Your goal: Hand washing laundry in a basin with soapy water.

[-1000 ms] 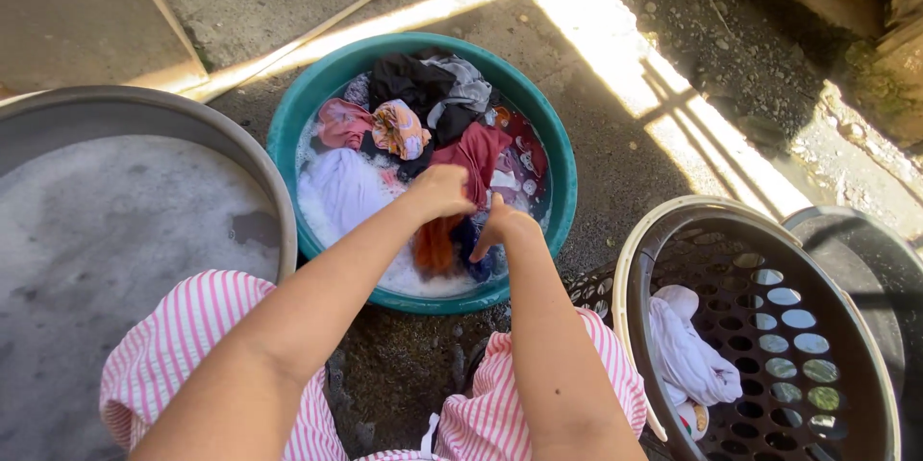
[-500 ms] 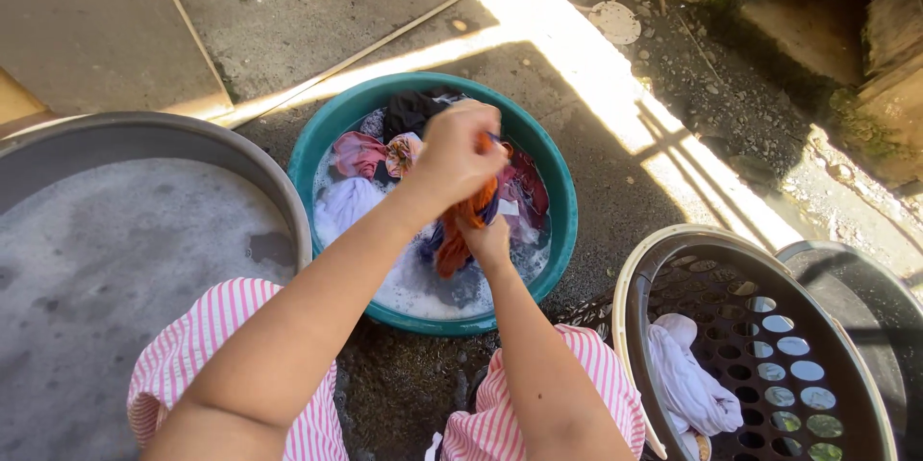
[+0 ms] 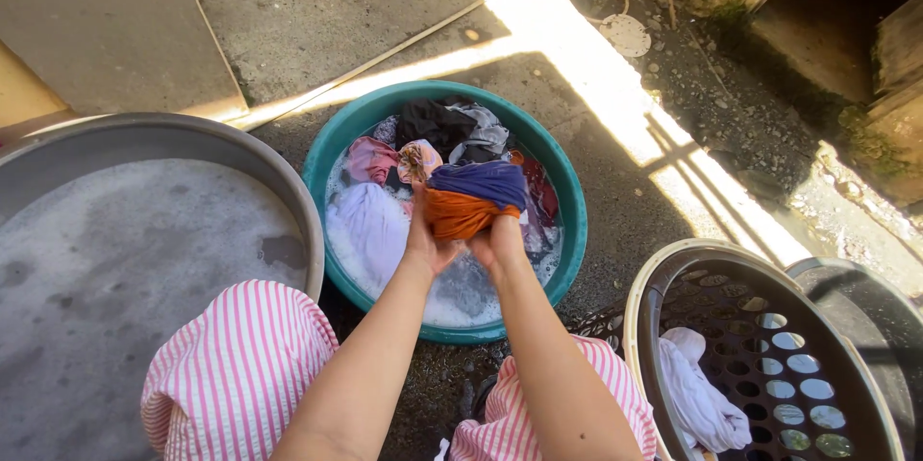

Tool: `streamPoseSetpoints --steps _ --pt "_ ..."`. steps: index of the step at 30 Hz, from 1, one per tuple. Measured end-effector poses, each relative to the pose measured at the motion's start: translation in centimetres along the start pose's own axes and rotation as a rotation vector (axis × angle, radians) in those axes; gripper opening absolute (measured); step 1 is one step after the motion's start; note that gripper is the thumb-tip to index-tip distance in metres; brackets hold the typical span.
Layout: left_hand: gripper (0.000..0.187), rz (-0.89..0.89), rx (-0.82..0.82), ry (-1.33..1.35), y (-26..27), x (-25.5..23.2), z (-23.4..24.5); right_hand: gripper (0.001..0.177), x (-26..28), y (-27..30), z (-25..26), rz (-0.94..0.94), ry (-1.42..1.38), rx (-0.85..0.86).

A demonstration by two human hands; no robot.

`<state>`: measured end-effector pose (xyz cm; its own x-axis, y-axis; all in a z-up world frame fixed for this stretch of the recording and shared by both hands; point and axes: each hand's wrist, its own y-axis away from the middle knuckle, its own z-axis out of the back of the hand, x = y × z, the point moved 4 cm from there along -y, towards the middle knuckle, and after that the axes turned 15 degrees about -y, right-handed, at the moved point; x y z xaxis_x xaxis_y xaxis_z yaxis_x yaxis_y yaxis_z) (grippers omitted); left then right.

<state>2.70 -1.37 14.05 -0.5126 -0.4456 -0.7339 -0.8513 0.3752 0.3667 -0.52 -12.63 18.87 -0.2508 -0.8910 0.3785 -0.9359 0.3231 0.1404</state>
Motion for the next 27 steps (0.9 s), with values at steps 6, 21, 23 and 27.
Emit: streamPoseSetpoints --steps 6,21,23,27 --pt "0.063 -0.002 0.338 0.516 -1.2 -3.4 -3.7 0.056 -0.5 1.9 -3.2 -0.138 0.052 0.019" --pt "0.037 -1.225 -0.122 -0.977 6.1 -17.9 -6.7 0.122 -2.0 4.7 -6.9 -0.806 -0.58 -0.142" --pt "0.036 -1.3 0.179 -1.139 8.5 -16.1 -8.1 0.12 -2.7 1.7 -1.9 -0.751 -0.357 0.013" --pt "0.047 -1.247 0.301 -1.09 9.8 -13.2 -8.8 0.087 -3.7 0.1 2.0 -0.806 -0.228 0.139"
